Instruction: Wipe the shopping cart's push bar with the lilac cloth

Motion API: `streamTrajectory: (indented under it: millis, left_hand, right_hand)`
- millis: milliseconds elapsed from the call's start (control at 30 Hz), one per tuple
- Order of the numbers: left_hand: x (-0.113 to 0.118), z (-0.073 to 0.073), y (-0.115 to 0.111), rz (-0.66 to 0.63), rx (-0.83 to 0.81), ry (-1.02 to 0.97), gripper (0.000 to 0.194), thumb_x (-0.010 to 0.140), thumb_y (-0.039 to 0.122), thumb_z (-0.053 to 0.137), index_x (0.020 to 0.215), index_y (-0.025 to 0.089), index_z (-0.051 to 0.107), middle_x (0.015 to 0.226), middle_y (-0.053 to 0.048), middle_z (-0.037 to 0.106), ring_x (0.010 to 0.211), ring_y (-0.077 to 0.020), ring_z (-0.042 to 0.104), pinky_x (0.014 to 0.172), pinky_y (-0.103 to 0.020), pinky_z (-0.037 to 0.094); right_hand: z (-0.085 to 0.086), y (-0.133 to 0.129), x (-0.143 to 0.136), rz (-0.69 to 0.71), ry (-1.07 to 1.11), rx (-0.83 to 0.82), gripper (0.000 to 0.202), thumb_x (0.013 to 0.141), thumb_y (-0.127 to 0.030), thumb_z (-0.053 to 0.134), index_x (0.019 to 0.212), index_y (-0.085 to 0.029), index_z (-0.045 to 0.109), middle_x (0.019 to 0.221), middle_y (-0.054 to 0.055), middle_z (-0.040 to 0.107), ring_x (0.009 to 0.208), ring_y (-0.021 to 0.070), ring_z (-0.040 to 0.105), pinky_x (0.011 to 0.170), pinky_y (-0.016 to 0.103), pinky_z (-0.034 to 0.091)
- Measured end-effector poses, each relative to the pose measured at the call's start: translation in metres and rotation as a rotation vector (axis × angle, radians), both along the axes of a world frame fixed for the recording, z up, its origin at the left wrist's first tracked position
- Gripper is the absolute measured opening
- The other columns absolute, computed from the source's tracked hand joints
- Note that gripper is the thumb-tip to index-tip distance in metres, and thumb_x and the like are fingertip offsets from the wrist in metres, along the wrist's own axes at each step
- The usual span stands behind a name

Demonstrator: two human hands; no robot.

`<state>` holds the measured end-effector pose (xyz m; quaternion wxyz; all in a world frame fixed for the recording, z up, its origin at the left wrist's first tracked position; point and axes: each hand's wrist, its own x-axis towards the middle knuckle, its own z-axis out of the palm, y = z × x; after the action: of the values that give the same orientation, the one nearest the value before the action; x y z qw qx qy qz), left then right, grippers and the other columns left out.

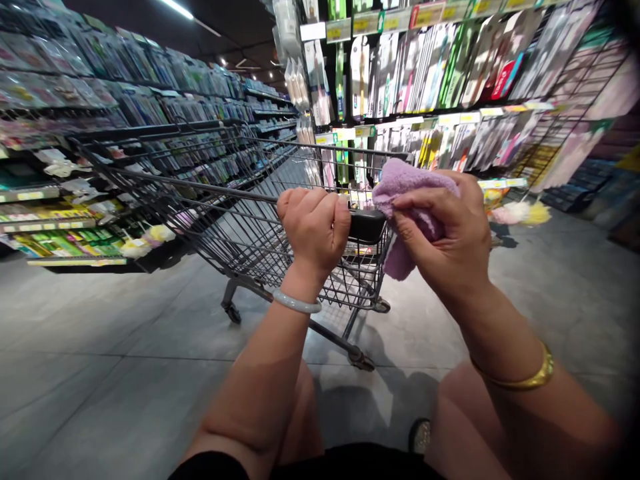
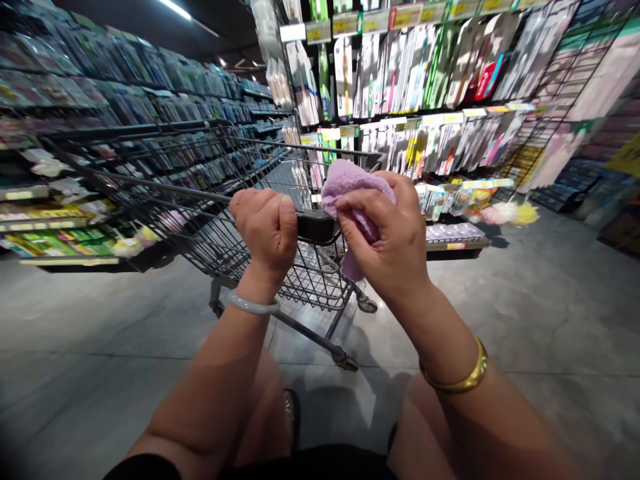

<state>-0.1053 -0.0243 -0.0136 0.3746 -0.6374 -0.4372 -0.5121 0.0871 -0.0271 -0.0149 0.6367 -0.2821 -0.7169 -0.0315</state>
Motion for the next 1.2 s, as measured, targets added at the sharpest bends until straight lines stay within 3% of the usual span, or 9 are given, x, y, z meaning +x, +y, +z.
streamTrajectory:
  millis: [233, 467, 900, 1100, 1200]
  left_hand:
    - [0.0, 0.0, 0.0, -0.004, 0.012, 0.002, 0.035, 0.097, 0.033, 0.039, 0.065, 0.022, 0.045, 0.067, -0.001, 0.05, 0.075, -0.0192, 0.046, 0.083, -0.04, 0.032]
    - [0.001, 0.001, 0.0, 0.01, 0.027, 0.007, 0.036, 0.098, 0.033, 0.039, 0.064, 0.022, 0.046, 0.067, 0.0, 0.05, 0.074, -0.0181, 0.047, 0.082, -0.039, 0.032]
    - [0.001, 0.0, 0.0, 0.008, 0.036, 0.01, 0.036, 0.098, 0.033, 0.04, 0.064, 0.022, 0.048, 0.067, 0.0, 0.051, 0.074, -0.0179, 0.047, 0.082, -0.039, 0.033]
    - [0.001, 0.0, -0.001, 0.009, 0.028, 0.009, 0.037, 0.098, 0.034, 0.039, 0.065, 0.022, 0.049, 0.067, 0.0, 0.051, 0.075, -0.0184, 0.048, 0.083, -0.039, 0.033]
    - [0.001, 0.0, 0.0, 0.008, 0.04, 0.009, 0.036, 0.098, 0.033, 0.04, 0.065, 0.022, 0.049, 0.067, 0.0, 0.052, 0.074, -0.0183, 0.048, 0.082, -0.039, 0.033]
  right_hand:
    - [-0.005, 0.008, 0.001, 0.003, 0.004, -0.005, 0.021, 0.082, -0.024, 0.067, 0.102, -0.033, 0.068, 0.1, 0.002, 0.067, 0.116, 0.0238, 0.054, 0.105, 0.052, 0.046]
    - [-0.003, 0.003, 0.002, -0.006, -0.004, 0.021, 0.023, 0.08, -0.024, 0.07, 0.101, -0.032, 0.068, 0.112, 0.005, 0.062, 0.118, 0.0252, 0.054, 0.104, 0.052, 0.047]
    - [-0.009, 0.011, 0.0, -0.014, 0.012, 0.005, 0.022, 0.083, -0.023, 0.066, 0.102, -0.032, 0.066, 0.099, 0.001, 0.066, 0.111, 0.0232, 0.055, 0.101, 0.05, 0.047]
    - [-0.003, 0.003, 0.002, -0.005, -0.012, 0.031, 0.022, 0.079, -0.023, 0.071, 0.1, -0.03, 0.068, 0.113, 0.005, 0.061, 0.118, 0.0248, 0.055, 0.103, 0.048, 0.047]
    - [-0.006, 0.012, 0.005, -0.023, 0.003, -0.002, 0.019, 0.081, -0.025, 0.069, 0.099, -0.03, 0.068, 0.107, 0.004, 0.063, 0.114, 0.0238, 0.056, 0.101, 0.048, 0.048]
